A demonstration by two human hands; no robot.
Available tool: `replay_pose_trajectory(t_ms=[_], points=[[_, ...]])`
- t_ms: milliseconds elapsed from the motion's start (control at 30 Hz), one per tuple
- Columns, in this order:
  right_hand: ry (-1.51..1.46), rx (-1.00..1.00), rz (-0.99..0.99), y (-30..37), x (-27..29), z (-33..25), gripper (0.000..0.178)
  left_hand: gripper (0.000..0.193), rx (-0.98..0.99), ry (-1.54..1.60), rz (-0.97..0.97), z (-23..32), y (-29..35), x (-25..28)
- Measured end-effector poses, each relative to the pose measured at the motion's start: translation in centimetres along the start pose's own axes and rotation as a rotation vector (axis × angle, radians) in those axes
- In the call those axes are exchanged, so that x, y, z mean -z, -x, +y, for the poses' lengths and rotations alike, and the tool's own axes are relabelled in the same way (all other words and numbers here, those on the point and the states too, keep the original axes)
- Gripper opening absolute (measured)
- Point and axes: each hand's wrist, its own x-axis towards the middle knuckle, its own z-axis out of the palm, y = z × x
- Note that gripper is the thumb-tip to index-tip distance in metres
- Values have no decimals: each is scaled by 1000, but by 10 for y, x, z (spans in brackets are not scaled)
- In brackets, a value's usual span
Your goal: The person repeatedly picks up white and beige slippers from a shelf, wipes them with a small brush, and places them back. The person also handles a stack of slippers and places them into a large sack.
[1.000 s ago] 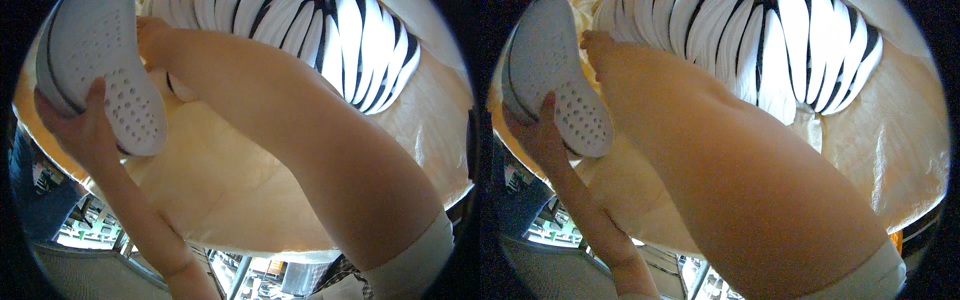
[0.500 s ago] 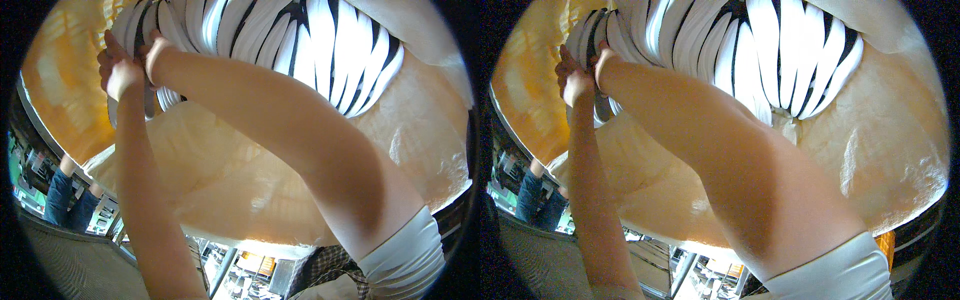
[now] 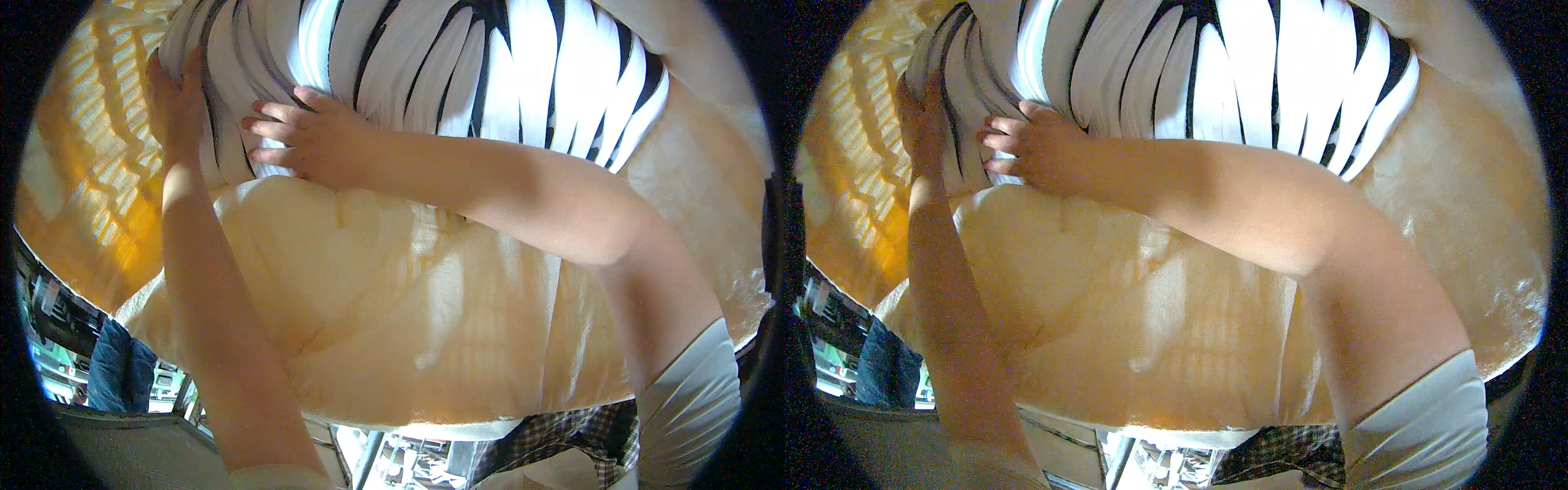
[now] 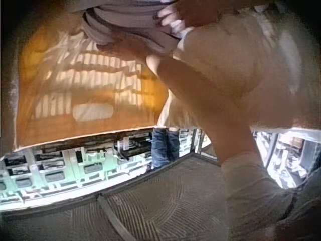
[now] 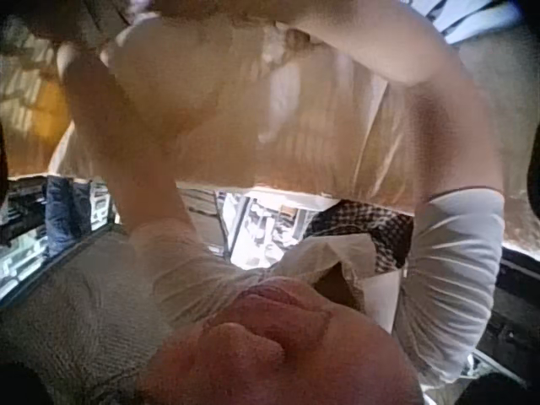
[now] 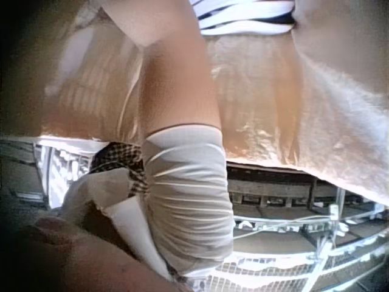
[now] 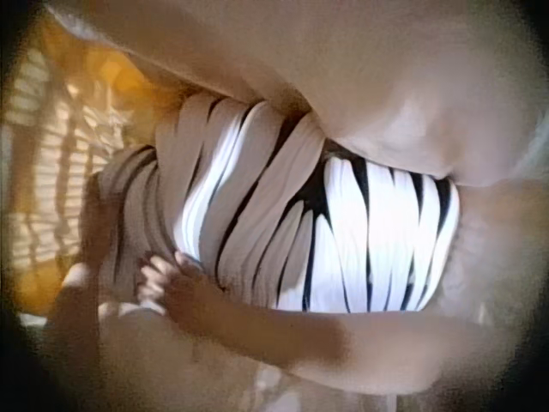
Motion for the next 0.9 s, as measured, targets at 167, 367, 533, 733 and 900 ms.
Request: replay_pose_trajectory(t_ms=[167,367,533,733,900], points=[[8,-58,-291,-2,-5,0,38,86,-160,-202,28,-14,-15,-19],[128,113,-727,7,139,-45,28,84,-94,-340,41,23,66,5],[-118,236,-1122,25,275,-98,24,79,-281,-685,-378,55,149,15],[-427,187,-1319,56,402,-138,20,74,-236,-615,-600,102,137,51],[-549,99,-1390,99,516,-159,17,63,-214,-770,-1159,171,220,131]])
